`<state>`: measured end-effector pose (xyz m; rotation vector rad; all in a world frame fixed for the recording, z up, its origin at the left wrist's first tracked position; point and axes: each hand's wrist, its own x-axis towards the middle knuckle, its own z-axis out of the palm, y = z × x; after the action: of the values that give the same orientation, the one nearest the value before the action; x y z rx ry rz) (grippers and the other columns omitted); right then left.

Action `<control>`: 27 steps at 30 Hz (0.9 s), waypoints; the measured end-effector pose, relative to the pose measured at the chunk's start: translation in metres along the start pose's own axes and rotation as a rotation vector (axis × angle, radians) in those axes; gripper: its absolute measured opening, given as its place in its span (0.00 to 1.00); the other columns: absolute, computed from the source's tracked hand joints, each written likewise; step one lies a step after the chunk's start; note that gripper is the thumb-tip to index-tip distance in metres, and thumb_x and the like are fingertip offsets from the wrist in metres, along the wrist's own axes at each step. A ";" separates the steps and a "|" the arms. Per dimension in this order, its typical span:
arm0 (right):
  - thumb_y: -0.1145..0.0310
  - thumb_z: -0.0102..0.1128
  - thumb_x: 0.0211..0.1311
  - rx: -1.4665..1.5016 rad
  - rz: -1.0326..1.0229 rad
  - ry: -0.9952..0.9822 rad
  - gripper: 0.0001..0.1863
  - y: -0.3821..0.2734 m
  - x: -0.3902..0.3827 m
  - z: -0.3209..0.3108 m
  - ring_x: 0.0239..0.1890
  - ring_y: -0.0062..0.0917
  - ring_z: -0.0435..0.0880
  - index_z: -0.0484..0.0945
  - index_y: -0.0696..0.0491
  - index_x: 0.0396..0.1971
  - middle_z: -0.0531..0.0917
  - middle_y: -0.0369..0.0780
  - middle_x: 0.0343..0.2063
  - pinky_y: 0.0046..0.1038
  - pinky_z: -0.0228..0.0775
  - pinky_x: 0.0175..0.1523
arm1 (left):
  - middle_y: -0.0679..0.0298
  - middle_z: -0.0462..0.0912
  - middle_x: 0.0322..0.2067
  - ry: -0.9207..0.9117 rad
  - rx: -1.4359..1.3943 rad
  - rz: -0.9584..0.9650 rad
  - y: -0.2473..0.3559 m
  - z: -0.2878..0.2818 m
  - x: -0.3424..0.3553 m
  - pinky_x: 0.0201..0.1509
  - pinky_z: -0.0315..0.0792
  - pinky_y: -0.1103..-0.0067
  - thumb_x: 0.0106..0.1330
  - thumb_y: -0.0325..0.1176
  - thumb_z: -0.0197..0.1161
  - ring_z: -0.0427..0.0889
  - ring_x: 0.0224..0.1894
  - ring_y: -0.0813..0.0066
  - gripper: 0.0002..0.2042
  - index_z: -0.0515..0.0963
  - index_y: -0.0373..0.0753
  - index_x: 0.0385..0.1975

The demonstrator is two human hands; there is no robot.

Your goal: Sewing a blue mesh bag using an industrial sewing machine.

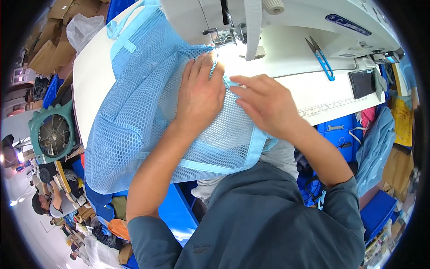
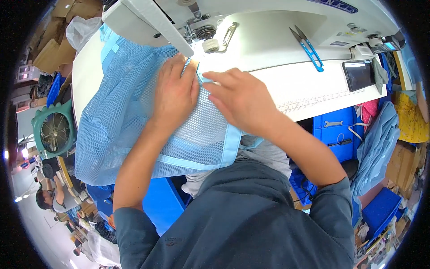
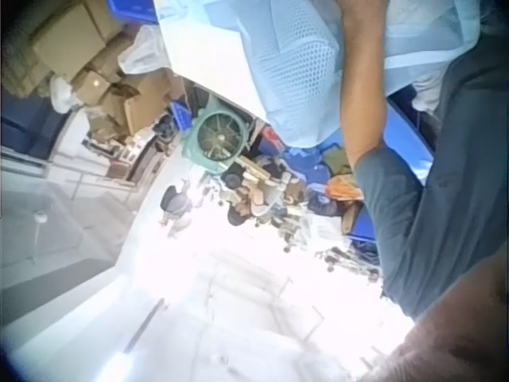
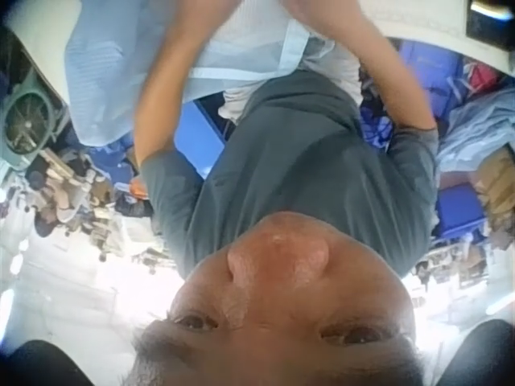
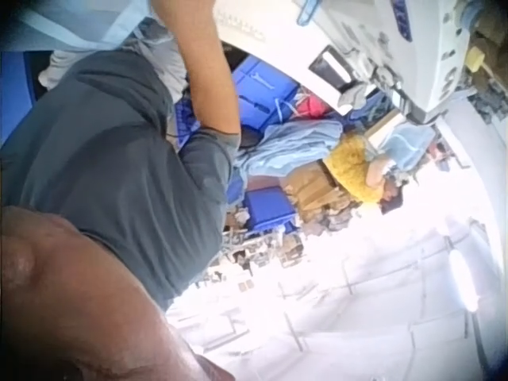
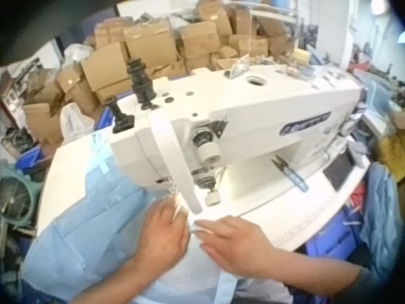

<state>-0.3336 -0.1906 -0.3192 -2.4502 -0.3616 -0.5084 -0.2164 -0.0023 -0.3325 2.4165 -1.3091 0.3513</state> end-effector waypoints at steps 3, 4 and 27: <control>0.71 0.73 0.62 -0.154 -0.035 0.034 0.20 -0.008 -0.010 0.014 0.53 0.36 0.84 0.86 0.58 0.54 0.87 0.38 0.59 0.37 0.79 0.59 | 0.45 0.77 0.64 -0.019 0.028 0.004 -0.002 0.000 0.001 0.77 0.66 0.53 0.67 0.29 0.67 0.74 0.71 0.46 0.18 0.79 0.32 0.56; 0.71 0.73 0.62 -0.158 -0.041 0.031 0.20 -0.007 -0.009 0.014 0.53 0.36 0.84 0.86 0.58 0.54 0.87 0.38 0.59 0.37 0.79 0.59 | 0.45 0.77 0.64 -0.024 0.035 0.006 -0.002 -0.002 0.001 0.77 0.66 0.53 0.67 0.29 0.67 0.74 0.71 0.46 0.18 0.79 0.32 0.56; 0.72 0.70 0.62 -0.211 -0.098 0.026 0.19 0.007 0.016 0.016 0.52 0.32 0.84 0.86 0.57 0.54 0.88 0.37 0.54 0.35 0.79 0.52 | 0.46 0.80 0.62 -0.024 -0.146 0.000 -0.014 -0.010 0.005 0.74 0.70 0.54 0.69 0.29 0.65 0.78 0.68 0.47 0.16 0.82 0.32 0.54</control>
<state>-0.3122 -0.1845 -0.3275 -2.6349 -0.4391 -0.6491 -0.2019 0.0056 -0.3245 2.3055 -1.2973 0.2193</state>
